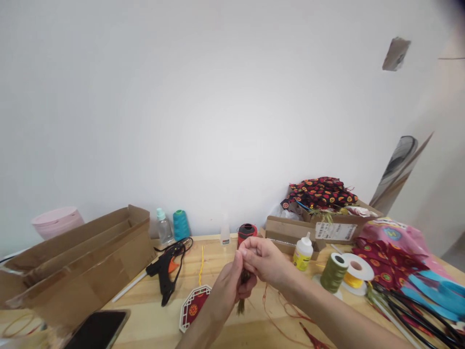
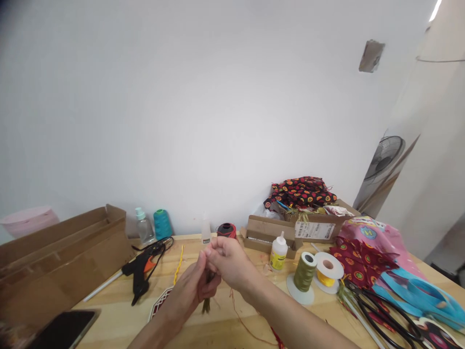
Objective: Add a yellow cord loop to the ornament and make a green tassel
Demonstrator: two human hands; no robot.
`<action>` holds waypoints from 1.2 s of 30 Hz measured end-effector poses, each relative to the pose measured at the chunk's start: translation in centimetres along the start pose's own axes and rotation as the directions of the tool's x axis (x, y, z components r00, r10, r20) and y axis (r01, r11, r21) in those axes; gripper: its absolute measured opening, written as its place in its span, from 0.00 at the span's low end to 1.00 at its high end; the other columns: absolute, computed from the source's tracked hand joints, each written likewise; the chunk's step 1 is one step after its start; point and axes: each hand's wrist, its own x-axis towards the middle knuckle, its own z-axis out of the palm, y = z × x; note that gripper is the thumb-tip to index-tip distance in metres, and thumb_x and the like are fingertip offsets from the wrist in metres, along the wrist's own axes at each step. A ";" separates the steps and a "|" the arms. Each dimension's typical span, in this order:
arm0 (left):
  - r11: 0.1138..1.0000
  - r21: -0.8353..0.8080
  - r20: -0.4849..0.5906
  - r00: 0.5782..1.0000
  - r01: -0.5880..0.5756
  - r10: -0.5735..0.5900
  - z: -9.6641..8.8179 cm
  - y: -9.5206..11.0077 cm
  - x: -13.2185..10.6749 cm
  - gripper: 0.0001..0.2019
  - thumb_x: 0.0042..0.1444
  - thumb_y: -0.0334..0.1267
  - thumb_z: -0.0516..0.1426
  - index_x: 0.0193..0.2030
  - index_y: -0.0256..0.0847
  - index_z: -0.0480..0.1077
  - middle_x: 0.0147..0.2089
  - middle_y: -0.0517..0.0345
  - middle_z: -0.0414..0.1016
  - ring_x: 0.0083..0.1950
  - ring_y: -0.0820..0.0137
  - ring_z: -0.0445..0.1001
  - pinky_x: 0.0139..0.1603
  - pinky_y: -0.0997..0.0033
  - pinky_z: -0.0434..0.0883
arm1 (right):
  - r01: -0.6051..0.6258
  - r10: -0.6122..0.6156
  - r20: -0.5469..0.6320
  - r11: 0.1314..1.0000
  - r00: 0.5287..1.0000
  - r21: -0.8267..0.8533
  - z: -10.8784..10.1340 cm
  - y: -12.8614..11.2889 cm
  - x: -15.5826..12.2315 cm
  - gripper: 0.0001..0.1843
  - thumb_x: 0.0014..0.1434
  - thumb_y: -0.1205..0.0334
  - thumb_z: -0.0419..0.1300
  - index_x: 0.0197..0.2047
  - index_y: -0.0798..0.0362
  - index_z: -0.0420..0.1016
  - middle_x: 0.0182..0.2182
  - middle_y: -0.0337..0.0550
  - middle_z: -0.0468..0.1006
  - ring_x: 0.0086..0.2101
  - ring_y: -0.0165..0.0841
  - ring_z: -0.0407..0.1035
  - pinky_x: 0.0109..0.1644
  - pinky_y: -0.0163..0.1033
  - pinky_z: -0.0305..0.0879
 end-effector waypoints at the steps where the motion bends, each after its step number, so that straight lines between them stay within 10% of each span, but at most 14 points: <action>1: 1.000 -0.024 -0.001 1.000 0.015 -0.015 0.0 -0.2 0.0 0.21 0.49 0.57 0.46 0.23 0.38 0.58 0.15 0.69 0.49 0.18 0.80 0.43 0.19 0.76 0.43 | 0.019 -0.019 -0.028 1.000 0.999 0.004 0.0 0.1 -0.1 0.20 0.42 0.46 0.58 0.25 0.55 0.58 0.10 0.24 0.57 0.10 0.17 0.50 0.12 0.24 0.47; 17: 0.991 0.067 -0.143 0.985 0.111 -0.101 -1.7 -3.7 -0.8 0.19 0.45 0.51 0.55 0.28 0.33 0.68 0.16 0.69 0.51 0.18 0.81 0.43 0.21 0.75 0.40 | 0.148 -0.191 -0.342 0.978 0.920 -0.148 -1.4 4.4 -1.5 0.15 0.48 0.51 0.57 0.33 0.54 0.61 0.19 0.38 0.71 0.20 0.28 0.62 0.22 0.31 0.56; 21: 0.992 0.082 -0.265 0.961 0.099 -0.074 -2.2 -4.5 -0.6 0.19 0.41 0.52 0.57 0.26 0.34 0.68 0.15 0.69 0.52 0.17 0.81 0.44 0.20 0.76 0.40 | 0.138 -0.288 -0.266 0.872 0.920 -0.469 -3.2 6.2 -2.0 0.17 0.52 0.53 0.53 0.43 0.53 0.66 0.28 0.41 0.73 0.18 0.25 0.59 0.20 0.32 0.52; 25: 0.983 0.144 -0.359 0.932 0.115 -0.057 -3.0 -4.8 -0.3 0.21 0.37 0.54 0.58 0.25 0.34 0.67 0.14 0.69 0.53 0.17 0.81 0.45 0.19 0.77 0.41 | 0.135 -0.256 -0.060 0.677 0.965 -0.724 -4.8 6.6 -2.8 0.12 0.54 0.58 0.52 0.29 0.52 0.74 0.21 0.39 0.73 0.21 0.28 0.61 0.24 0.32 0.52; 36: 0.999 0.033 -0.449 0.894 0.035 -0.016 -3.6 -3.1 -0.9 0.21 0.33 0.55 0.60 0.22 0.35 0.65 0.13 0.70 0.51 0.16 0.83 0.44 0.18 0.80 0.40 | 0.047 -0.164 -0.063 0.591 0.984 -0.806 -8.1 4.1 -4.4 0.12 0.52 0.62 0.51 0.21 0.55 0.69 0.15 0.35 0.63 0.18 0.25 0.53 0.20 0.30 0.47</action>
